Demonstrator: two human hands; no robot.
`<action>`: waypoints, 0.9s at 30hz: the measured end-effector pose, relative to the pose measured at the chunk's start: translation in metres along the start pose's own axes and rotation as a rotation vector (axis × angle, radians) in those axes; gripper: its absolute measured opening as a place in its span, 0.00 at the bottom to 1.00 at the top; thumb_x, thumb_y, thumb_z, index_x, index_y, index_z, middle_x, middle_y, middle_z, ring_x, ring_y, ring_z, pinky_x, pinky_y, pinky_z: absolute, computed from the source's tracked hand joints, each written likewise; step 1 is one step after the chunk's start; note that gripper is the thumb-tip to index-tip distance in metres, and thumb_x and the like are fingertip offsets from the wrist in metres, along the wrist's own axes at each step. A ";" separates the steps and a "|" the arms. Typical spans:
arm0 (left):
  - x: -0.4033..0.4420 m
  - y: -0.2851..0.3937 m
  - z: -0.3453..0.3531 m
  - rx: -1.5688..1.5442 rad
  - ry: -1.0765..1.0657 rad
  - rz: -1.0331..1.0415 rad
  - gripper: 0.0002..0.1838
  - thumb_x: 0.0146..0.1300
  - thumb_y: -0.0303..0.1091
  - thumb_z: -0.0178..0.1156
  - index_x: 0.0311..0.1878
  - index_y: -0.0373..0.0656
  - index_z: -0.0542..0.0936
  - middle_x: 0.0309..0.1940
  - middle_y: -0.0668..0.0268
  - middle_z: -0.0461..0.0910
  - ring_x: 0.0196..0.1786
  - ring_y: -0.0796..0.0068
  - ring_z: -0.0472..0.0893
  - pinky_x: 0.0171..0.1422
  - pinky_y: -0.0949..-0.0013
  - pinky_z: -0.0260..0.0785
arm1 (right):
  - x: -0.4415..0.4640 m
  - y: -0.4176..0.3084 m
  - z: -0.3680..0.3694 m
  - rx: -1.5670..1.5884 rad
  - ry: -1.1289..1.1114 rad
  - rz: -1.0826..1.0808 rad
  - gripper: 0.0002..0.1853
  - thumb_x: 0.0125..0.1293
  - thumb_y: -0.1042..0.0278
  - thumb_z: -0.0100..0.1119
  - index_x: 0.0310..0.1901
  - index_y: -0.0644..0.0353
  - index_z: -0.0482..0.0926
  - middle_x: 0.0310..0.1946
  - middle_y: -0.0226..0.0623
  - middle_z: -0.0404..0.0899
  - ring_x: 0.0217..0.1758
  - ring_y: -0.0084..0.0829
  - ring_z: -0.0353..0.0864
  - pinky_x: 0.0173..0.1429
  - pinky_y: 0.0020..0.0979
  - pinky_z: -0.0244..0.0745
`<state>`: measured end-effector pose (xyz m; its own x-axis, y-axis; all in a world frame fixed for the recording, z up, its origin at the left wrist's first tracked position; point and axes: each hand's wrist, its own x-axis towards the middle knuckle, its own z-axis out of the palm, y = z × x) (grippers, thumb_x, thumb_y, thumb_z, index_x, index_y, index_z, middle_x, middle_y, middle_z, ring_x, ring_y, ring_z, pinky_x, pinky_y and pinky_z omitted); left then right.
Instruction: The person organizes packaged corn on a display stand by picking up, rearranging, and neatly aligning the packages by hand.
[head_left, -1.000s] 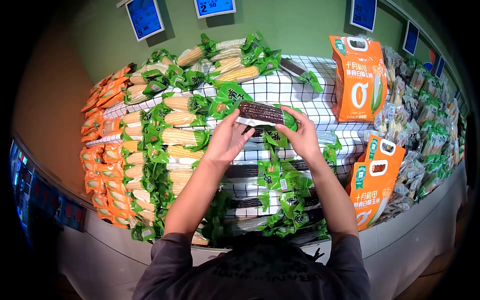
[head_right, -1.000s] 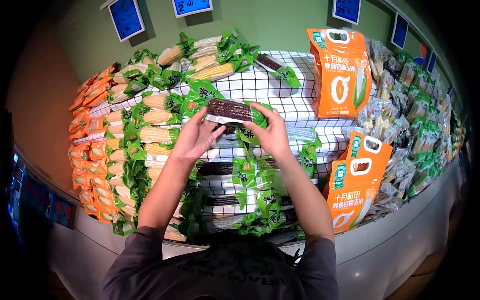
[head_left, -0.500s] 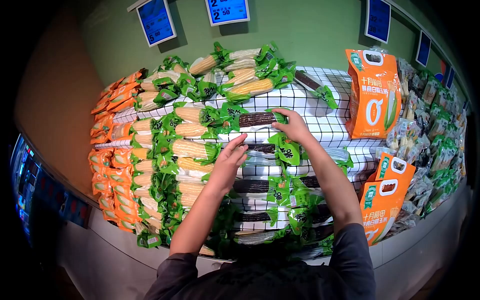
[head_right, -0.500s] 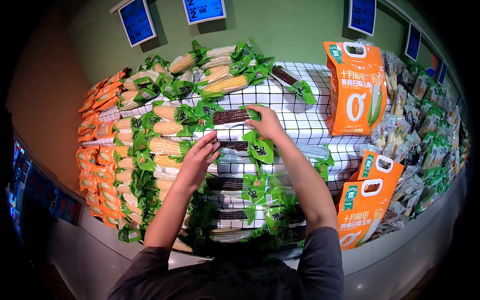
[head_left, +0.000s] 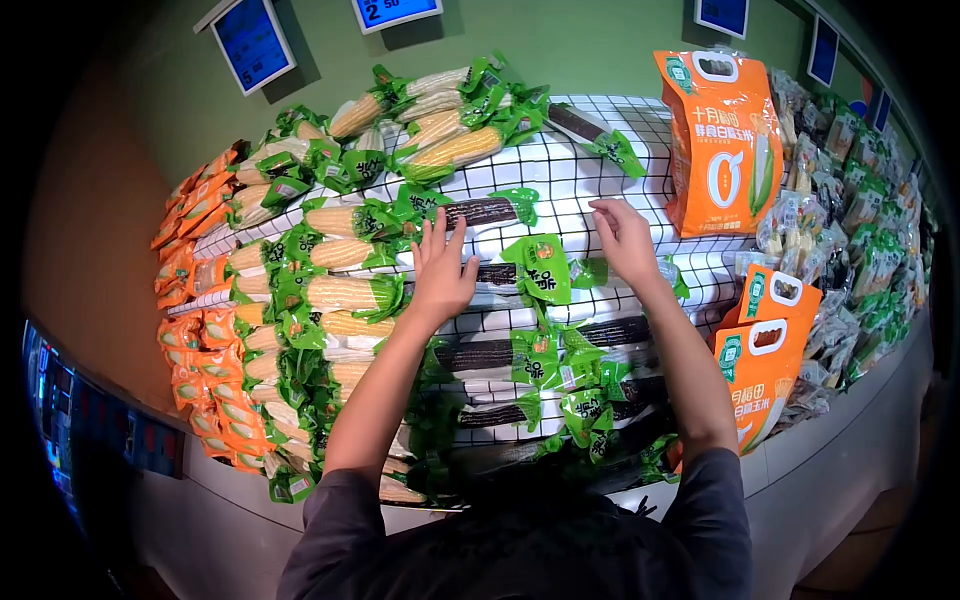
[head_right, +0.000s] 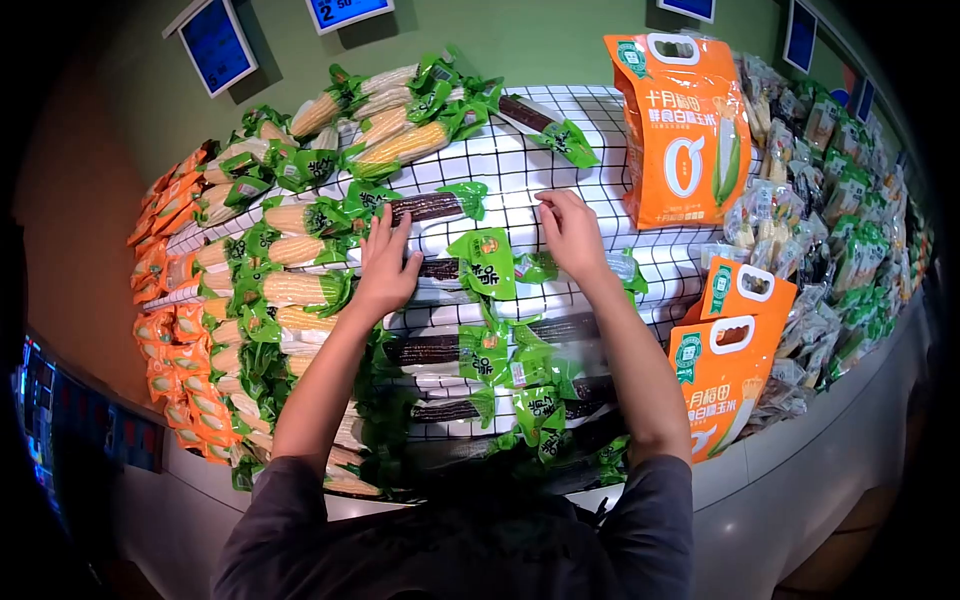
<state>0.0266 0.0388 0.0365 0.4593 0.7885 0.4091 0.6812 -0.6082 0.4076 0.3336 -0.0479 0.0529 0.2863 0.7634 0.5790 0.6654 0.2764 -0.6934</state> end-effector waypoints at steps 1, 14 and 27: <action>-0.001 0.003 0.004 -0.008 -0.009 0.008 0.35 0.76 0.41 0.59 0.84 0.46 0.66 0.89 0.45 0.46 0.90 0.37 0.42 0.89 0.34 0.31 | -0.008 0.001 -0.012 -0.009 0.006 0.010 0.11 0.74 0.75 0.61 0.55 0.64 0.85 0.44 0.48 0.84 0.46 0.45 0.87 0.55 0.41 0.81; -0.031 0.070 0.003 -0.123 -0.101 0.165 0.32 0.78 0.43 0.57 0.82 0.49 0.69 0.88 0.42 0.48 0.91 0.38 0.38 0.88 0.33 0.21 | -0.047 0.026 -0.046 -0.791 -0.547 0.032 0.32 0.61 0.63 0.77 0.68 0.46 0.79 0.58 0.38 0.84 0.69 0.46 0.78 0.71 0.51 0.76; -0.065 0.055 -0.014 -0.072 -0.066 0.147 0.29 0.77 0.44 0.60 0.79 0.55 0.72 0.87 0.49 0.56 0.90 0.39 0.43 0.90 0.37 0.29 | -0.032 0.000 -0.092 -0.505 -0.147 0.073 0.26 0.64 0.74 0.72 0.62 0.63 0.75 0.55 0.53 0.85 0.59 0.56 0.85 0.62 0.52 0.77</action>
<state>0.0257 -0.0475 0.0438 0.5891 0.6934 0.4149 0.5622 -0.7205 0.4059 0.3878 -0.1264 0.0736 0.2691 0.8539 0.4456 0.9069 -0.0689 -0.4157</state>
